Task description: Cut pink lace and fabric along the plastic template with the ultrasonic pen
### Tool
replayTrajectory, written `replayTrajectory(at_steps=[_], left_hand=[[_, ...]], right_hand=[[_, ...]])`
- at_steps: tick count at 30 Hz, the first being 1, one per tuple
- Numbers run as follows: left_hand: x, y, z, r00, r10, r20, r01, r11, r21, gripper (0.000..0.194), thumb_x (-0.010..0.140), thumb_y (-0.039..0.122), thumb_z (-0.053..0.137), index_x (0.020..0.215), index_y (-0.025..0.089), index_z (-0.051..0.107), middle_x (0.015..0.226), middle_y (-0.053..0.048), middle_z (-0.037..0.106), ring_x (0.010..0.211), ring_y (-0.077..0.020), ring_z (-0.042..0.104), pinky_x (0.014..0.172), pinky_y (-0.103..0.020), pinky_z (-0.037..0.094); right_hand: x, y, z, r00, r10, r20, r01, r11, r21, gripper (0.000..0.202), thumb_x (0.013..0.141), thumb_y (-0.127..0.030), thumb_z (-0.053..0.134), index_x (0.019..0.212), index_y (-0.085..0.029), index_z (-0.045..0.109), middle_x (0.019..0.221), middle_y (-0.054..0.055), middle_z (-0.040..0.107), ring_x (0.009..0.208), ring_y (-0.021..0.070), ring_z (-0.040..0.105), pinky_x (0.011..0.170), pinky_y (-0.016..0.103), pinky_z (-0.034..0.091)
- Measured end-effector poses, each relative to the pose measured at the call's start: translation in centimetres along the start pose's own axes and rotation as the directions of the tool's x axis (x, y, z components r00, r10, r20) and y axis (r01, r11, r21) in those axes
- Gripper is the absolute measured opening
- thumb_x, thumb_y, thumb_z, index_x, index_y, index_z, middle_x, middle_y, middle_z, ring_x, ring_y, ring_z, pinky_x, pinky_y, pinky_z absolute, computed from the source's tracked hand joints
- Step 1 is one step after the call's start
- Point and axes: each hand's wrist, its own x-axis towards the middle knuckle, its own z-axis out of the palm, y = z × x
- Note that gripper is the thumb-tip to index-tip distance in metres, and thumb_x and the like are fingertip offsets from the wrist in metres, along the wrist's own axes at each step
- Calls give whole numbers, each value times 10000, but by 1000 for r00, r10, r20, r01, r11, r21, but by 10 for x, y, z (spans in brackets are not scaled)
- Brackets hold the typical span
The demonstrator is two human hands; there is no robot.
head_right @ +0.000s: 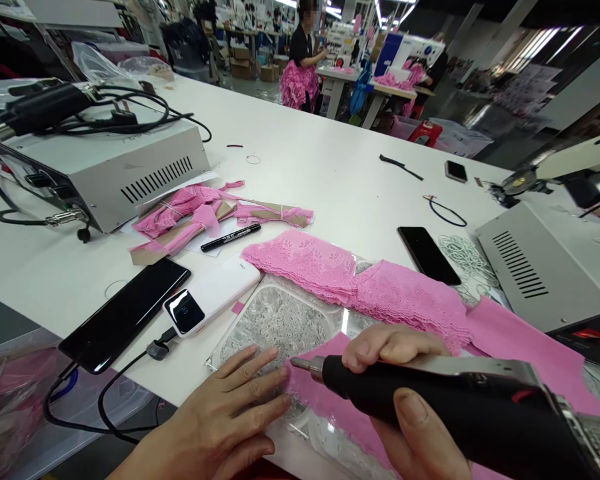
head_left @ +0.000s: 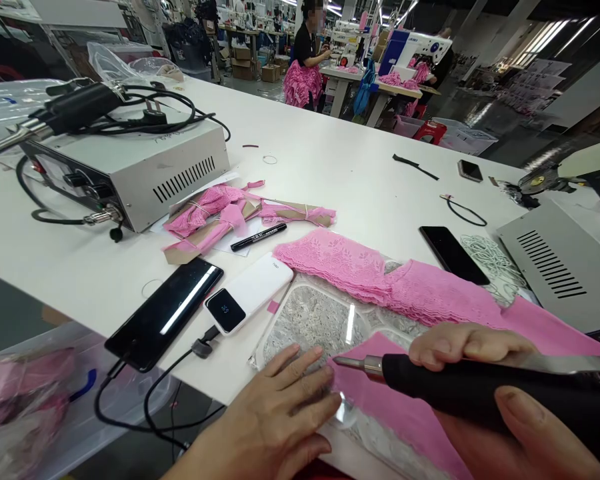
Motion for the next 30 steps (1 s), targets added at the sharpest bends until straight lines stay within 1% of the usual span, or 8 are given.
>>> replayTrajectory(at_steps=[5, 15, 21, 23, 25, 27, 29, 30], left_hand=[[0, 0, 0, 1000, -4, -8, 4, 1000, -20, 410, 915, 297, 611, 1299, 170, 549, 1341, -109, 604, 1414, -286, 363, 1166, -497, 304], [1, 0, -1, 1000, -4, -9, 4, 999, -38, 406, 907, 293, 616, 1286, 162, 552, 1322, -117, 615, 1400, -301, 386, 1151, -507, 326], [2, 0, 0, 999, -13, -45, 11, 999, -44, 406, 909, 281, 612, 1293, 166, 548, 1324, -127, 613, 1409, -283, 372, 1158, -489, 321], [0, 0, 1, 999, -17, -52, 15, 1000, -26, 412, 902, 260, 611, 1298, 164, 546, 1337, -124, 605, 1419, -284, 353, 1156, -499, 325], [0, 1, 0, 998, -5, -70, 6, 1000, 13, 391, 913, 231, 589, 1296, 164, 552, 1342, -116, 602, 1428, -276, 339, 1154, -501, 331], [2, 3, -1, 993, 24, -115, -17, 998, 63, 345, 934, 191, 546, 1277, 163, 571, 1338, -107, 606, 1429, -265, 339, 1152, -488, 343], [9, 6, -2, 984, 68, -164, -50, 993, 108, 323, 948, 153, 506, 1261, 161, 586, 1333, -97, 611, 1424, -258, 352, 1152, -465, 352], [15, 8, -1, 978, 94, -184, -71, 990, 125, 318, 951, 139, 496, 1253, 161, 591, 1325, -90, 617, 1417, -255, 364, 1152, -454, 355]], right_hand=[[3, 6, 5, 997, -78, 12, 78, 997, 17, 159, 791, -364, 703, 850, -223, 659, 723, 21, 599, 662, 163, 590, 618, 326, 583], [2, 10, 4, 994, -101, 33, 100, 995, 14, 137, 816, -354, 680, 861, -228, 650, 721, 19, 591, 645, 155, 578, 608, 331, 572], [0, 18, 2, 992, -115, 53, 113, 993, 37, 110, 819, -337, 675, 866, -242, 648, 718, 11, 577, 637, 152, 585, 593, 322, 567], [3, 15, 0, 993, -110, 53, 107, 993, 49, 118, 814, -344, 670, 877, -246, 653, 734, 16, 583, 649, 161, 592, 598, 336, 562], [10, 3, -5, 994, -113, -4, 113, 991, 66, 155, 782, -374, 689, 857, -239, 668, 742, 20, 584, 655, 173, 587, 593, 350, 551], [21, -18, -16, 975, -168, -148, 181, 980, 82, 195, 713, -400, 739, 781, -226, 686, 728, 11, 559, 650, 172, 565, 567, 336, 529], [31, -41, -35, 907, -262, -330, 303, 950, 80, 222, 637, -401, 794, 709, -219, 690, 729, -5, 529, 682, 160, 553, 582, 305, 516], [35, -51, -47, 872, -278, -402, 339, 936, 90, 239, 633, -412, 799, 727, -220, 692, 780, -9, 553, 740, 153, 566, 658, 296, 526]])
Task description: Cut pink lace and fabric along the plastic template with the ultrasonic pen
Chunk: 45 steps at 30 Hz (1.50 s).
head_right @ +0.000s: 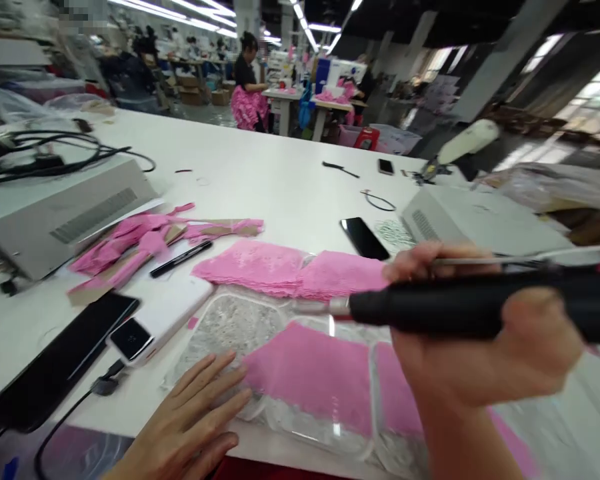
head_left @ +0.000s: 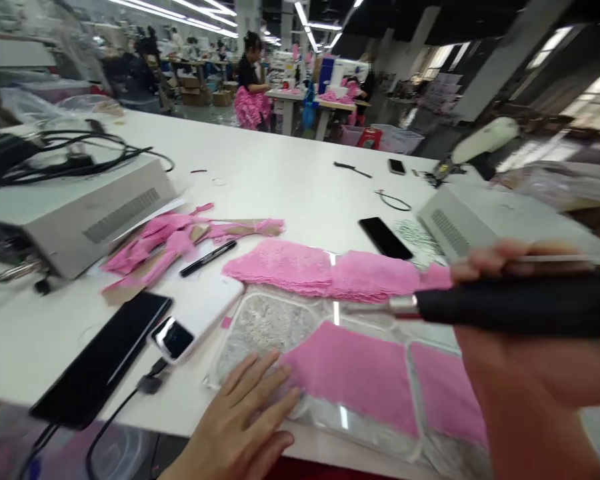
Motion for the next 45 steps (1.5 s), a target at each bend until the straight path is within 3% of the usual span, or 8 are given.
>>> replayTrajectory(at_steps=[3, 8, 12, 16, 19, 25, 35, 45], left_hand=[[25, 6, 12, 995, 85, -47, -85, 996, -2, 305, 946, 122, 508, 1231, 173, 604, 1275, -70, 652, 1389, -241, 413, 1154, -429, 360], [83, 35, 43, 955, 290, -64, -293, 955, -50, 258, 946, 104, 500, 1162, 146, 636, 1161, -68, 708, 1269, -213, 556, 1131, -378, 397], [119, 63, 67, 944, 329, -8, -328, 942, -67, 245, 969, 107, 448, 1110, 115, 648, 1103, -86, 724, 1129, -228, 649, 1037, -408, 499], [136, 78, 89, 958, 286, 20, -285, 957, -49, 236, 974, 113, 444, 1076, 129, 657, 1088, -87, 724, 1073, -234, 669, 947, -418, 558], [142, 84, 101, 969, 243, 43, -242, 970, -35, 218, 967, 127, 465, 1064, 130, 661, 1110, -99, 714, 1094, -266, 656, 930, -466, 561], [147, 90, 109, 976, 182, 117, -180, 983, -27, 249, 984, 202, 454, 1123, 137, 651, 1213, -121, 672, 1187, -315, 599, 968, -551, 514], [144, 86, 107, 972, 180, 152, -179, 984, -20, 260, 987, 239, 482, 1162, 167, 660, 1288, -79, 643, 1277, -278, 535, 1074, -491, 440], [142, 85, 113, 973, 206, 107, -211, 976, 45, 307, 988, 308, 463, 1177, 164, 657, 1283, -75, 650, 1217, -288, 588, 989, -495, 516]], right_hand=[[24, -20, -39, 985, 53, -166, -30, 990, 138, 273, 619, -373, 775, 821, -220, 675, 929, -3, 616, 836, 155, 611, 756, 316, 535], [42, -52, -116, 893, 325, -313, -259, 937, 233, 217, 590, -143, 708, 790, -163, 627, 733, -30, 554, 510, 36, 457, 479, 187, 467], [50, -79, -153, 873, 264, -410, -61, 893, 446, 129, 818, -115, 497, 801, -113, 624, 801, 0, 548, 548, 4, 508, 531, 121, 462], [47, -66, -173, 796, 282, -536, -130, 944, 304, 64, 699, -144, 548, 644, -135, 579, 705, 11, 538, 491, 36, 460, 443, 181, 429], [40, -45, -179, 836, 261, -483, -174, 961, 217, 126, 547, -215, 599, 661, -162, 585, 689, 16, 558, 485, 76, 468, 426, 237, 429], [31, -33, -181, 936, 258, -238, -225, 961, 159, 178, 563, -274, 667, 712, -204, 599, 651, -11, 587, 456, 89, 488, 455, 252, 416], [28, -31, -193, 948, 227, -225, -193, 968, 162, 169, 572, -280, 725, 706, -195, 668, 654, -5, 595, 455, 95, 520, 435, 252, 431], [21, -16, -158, 974, 156, -162, -141, 985, 99, 56, 694, -253, 684, 739, -231, 658, 763, -3, 547, 547, 136, 563, 407, 284, 487]])
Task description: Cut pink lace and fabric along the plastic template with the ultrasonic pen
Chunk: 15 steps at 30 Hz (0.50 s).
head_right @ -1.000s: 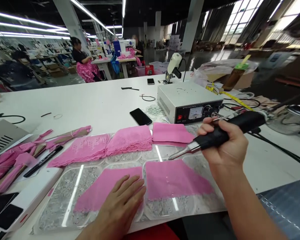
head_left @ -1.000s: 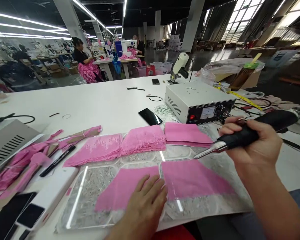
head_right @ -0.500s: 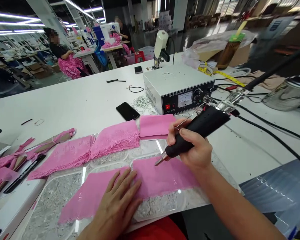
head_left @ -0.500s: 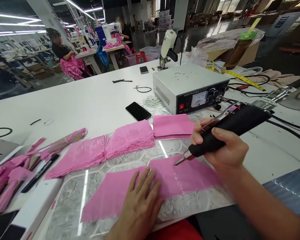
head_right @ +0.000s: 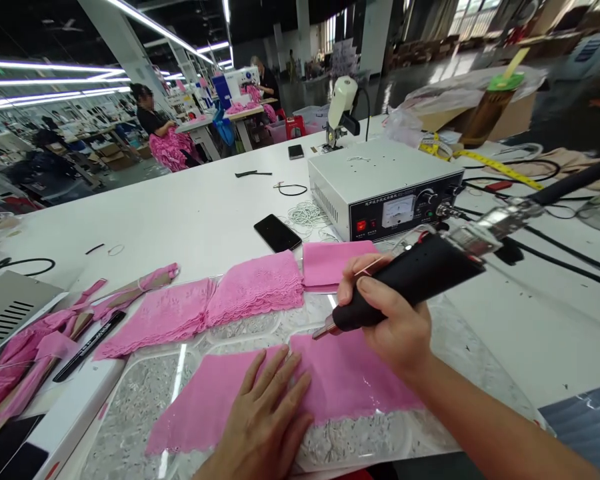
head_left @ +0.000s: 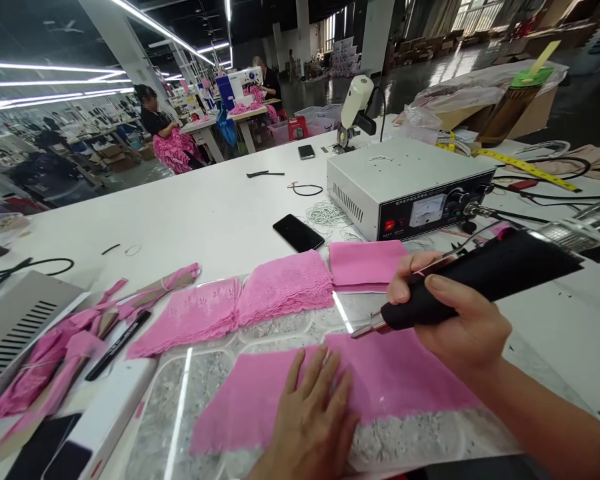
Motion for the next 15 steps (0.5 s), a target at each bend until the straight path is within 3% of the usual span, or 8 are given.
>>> replayTrajectory(at_steps=[4, 15], left_hand=[[-2, -2, 3, 1000, -8, 0, 8, 1000, 0, 338, 981, 335, 465, 1219, 169, 639, 1322, -93, 621, 1257, -303, 556, 983, -509, 512], [-9, -2, 15, 996, -46, -74, 45, 999, -15, 358, 958, 372, 497, 1219, 178, 646, 1302, -85, 633, 1278, -271, 532, 1092, -464, 408]], right_hand=[[-3, 14, 12, 995, -34, 96, 37, 999, -23, 66, 724, -253, 695, 780, -226, 676, 766, 8, 561, 551, 139, 579, 452, 298, 509], [-6, 39, 17, 989, -62, 131, 65, 998, -17, 112, 749, -273, 692, 847, -219, 681, 767, 2, 575, 573, 132, 582, 502, 278, 500]])
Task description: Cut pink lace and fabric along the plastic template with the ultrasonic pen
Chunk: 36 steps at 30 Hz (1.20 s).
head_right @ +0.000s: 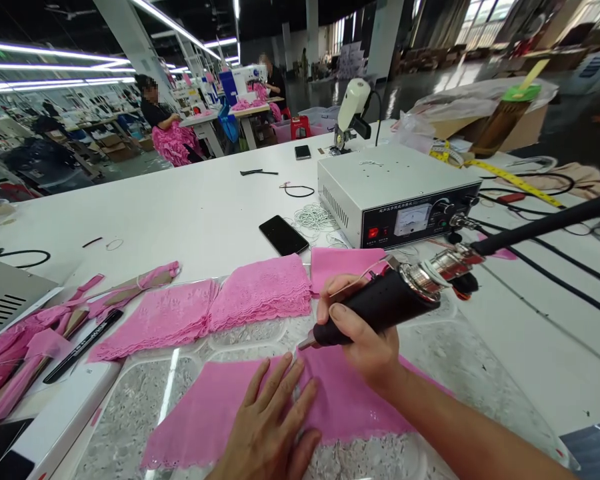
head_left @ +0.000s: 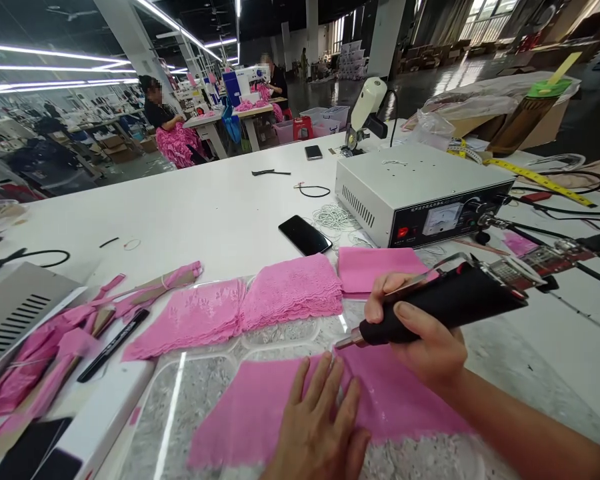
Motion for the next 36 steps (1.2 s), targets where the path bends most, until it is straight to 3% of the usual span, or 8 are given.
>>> replayTrajectory(at_steps=[8, 15, 19, 22, 25, 29, 32, 36], left_hand=[[1, 1, 1, 1000, -19, -18, 19, 999, -26, 343, 960, 377, 499, 1197, 184, 654, 1281, -85, 646, 1278, -262, 528, 1110, -453, 379], [3, 0, 1, 999, -21, -29, 20, 1000, -22, 334, 971, 371, 487, 1183, 186, 665, 1272, -78, 653, 1263, -249, 542, 1133, -433, 334], [3, 0, 6, 996, -42, -74, 39, 998, -52, 326, 950, 380, 528, 1171, 191, 675, 1258, -70, 663, 1265, -242, 541, 1180, -409, 250], [1, -5, 6, 998, -10, -69, 5, 998, -64, 337, 943, 387, 549, 1185, 187, 671, 1255, -77, 664, 1263, -247, 545, 1192, -401, 223], [-2, -15, 7, 995, 98, 13, -98, 995, 9, 357, 947, 360, 551, 1249, 189, 636, 1305, -88, 633, 1277, -255, 536, 1189, -405, 234], [-8, -26, 13, 985, 168, 32, -170, 983, 64, 401, 932, 341, 568, 1308, 203, 595, 1362, -96, 590, 1317, -273, 499, 1198, -428, 221], [-10, -29, 15, 980, 195, 38, -198, 978, 74, 406, 917, 301, 575, 1306, 187, 596, 1358, -107, 590, 1373, -287, 429, 1214, -445, 168], [-7, -28, 13, 974, 221, 44, -225, 968, 111, 402, 894, 256, 587, 1285, 166, 610, 1336, -120, 603, 1416, -297, 359, 1219, -468, 145]], right_hand=[[3, -1, 3, 1000, 5, -3, -5, 999, -31, 101, 738, -286, 685, 816, -222, 672, 731, 3, 573, 558, 142, 577, 487, 283, 482], [2, 3, 0, 998, 4, 64, -1, 999, -54, 78, 783, -274, 697, 797, -230, 634, 724, -14, 563, 549, 126, 576, 504, 277, 511], [3, 3, 2, 999, 18, 48, -16, 999, -34, 91, 769, -275, 696, 797, -224, 626, 731, -14, 563, 550, 128, 579, 502, 282, 504], [13, -10, -2, 1000, -16, -23, 16, 1000, -15, 81, 726, -248, 674, 790, -221, 631, 741, -15, 565, 545, 125, 582, 490, 276, 491], [23, -34, -16, 988, -85, -131, 78, 995, -59, 68, 694, -233, 635, 759, -217, 628, 750, -14, 557, 532, 115, 563, 482, 279, 482], [24, -60, -49, 969, -162, -187, 128, 975, -182, 72, 666, -237, 620, 733, -211, 615, 732, -16, 538, 516, 108, 536, 469, 279, 465], [14, -66, -70, 953, -202, -226, 145, 959, -245, 71, 673, -237, 607, 738, -209, 610, 731, -14, 530, 526, 114, 545, 480, 284, 466], [4, -64, -81, 928, -235, -290, 162, 953, -255, 96, 657, -235, 590, 746, -212, 619, 727, -11, 524, 518, 117, 523, 465, 289, 453]])
